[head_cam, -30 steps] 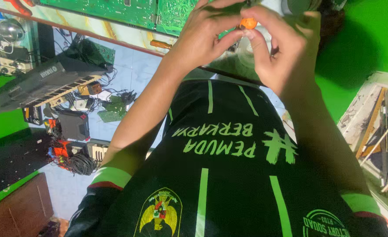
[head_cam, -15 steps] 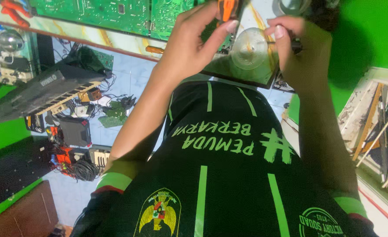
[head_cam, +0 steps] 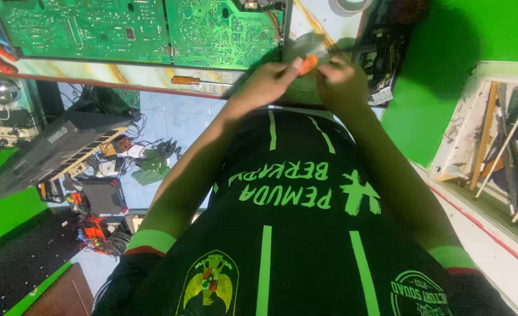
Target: The person uses a screwdriver to remove and replace screws on a circuit board inside an electronic keyboard, handles wires and small components by hand, and adjusts the instrument casing on the workbench.
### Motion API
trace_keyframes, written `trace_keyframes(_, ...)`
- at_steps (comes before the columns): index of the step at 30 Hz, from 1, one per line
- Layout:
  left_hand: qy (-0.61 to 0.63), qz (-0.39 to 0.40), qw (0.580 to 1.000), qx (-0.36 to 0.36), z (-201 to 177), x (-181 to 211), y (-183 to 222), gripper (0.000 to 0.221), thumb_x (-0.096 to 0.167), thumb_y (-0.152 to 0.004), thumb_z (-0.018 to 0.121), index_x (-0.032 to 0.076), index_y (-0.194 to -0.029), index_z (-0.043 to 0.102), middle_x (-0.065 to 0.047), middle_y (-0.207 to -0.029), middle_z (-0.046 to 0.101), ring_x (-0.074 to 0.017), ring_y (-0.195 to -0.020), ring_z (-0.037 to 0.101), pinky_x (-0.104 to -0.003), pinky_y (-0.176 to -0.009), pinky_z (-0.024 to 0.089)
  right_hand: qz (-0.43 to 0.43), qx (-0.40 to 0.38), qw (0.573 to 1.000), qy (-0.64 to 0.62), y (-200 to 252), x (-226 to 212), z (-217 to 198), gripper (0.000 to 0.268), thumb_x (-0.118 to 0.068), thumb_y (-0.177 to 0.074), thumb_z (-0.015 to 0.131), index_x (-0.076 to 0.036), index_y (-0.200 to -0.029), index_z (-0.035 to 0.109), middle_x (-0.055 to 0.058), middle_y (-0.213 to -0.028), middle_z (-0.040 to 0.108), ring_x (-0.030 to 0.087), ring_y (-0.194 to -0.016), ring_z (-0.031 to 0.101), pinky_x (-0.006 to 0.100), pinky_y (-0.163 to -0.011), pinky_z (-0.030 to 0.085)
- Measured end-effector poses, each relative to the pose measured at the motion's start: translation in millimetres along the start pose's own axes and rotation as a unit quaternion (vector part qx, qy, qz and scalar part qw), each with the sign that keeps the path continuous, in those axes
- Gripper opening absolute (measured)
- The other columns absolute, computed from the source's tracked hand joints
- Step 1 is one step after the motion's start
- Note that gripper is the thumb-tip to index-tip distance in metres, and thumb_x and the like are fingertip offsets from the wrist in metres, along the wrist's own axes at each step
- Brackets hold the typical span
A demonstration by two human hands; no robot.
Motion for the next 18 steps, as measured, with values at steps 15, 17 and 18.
trace_keyframes(15,0.077,-0.066,0.99,0.098,7.1,-63.4,-7.4,0.052,0.041,-0.101,0.056,-0.002,-0.076,0.073,-0.019,-0.062,0.067,-0.0274,-0.059,0.068,-0.041,-0.063,0.054,-0.063,-0.053,0.975,0.205,-1.7,7.1,68.1,0.024,-0.021,-0.095,0.065,-0.006,-0.111,0.075,0.02,-0.116,0.075,0.035,-0.104,0.072,0.061,-0.105,0.038)
trace_keyframes(17,0.085,-0.076,0.99,0.089,8.3,-62.8,-5.3,0.052,0.042,-0.1,0.056,-0.002,-0.08,0.075,-0.017,-0.064,0.069,-0.0255,-0.061,0.07,-0.039,-0.064,0.055,-0.07,-0.05,0.978,0.188,-6.1,5.1,63.9,0.026,-0.022,-0.095,0.066,-0.003,-0.111,0.074,0.021,-0.112,0.074,0.034,-0.104,0.073,0.063,-0.102,0.038)
trace_keyframes(18,0.088,-0.079,0.989,0.083,8.3,-62.6,-5.7,0.052,0.043,-0.099,0.056,-0.002,-0.082,0.076,-0.016,-0.065,0.071,-0.0245,-0.061,0.071,-0.038,-0.064,0.056,-0.054,-0.061,0.983,0.164,-9.8,6.8,62.4,0.025,-0.02,-0.094,0.066,-0.003,-0.109,0.074,0.022,-0.112,0.074,0.036,-0.102,0.073,0.062,-0.1,0.04)
Point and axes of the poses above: each hand's wrist, its own y-axis away from the middle knuckle, its own z-axis out of the palm, x = y × z, the point moved 8 cm from there along -y, towards the middle knuckle
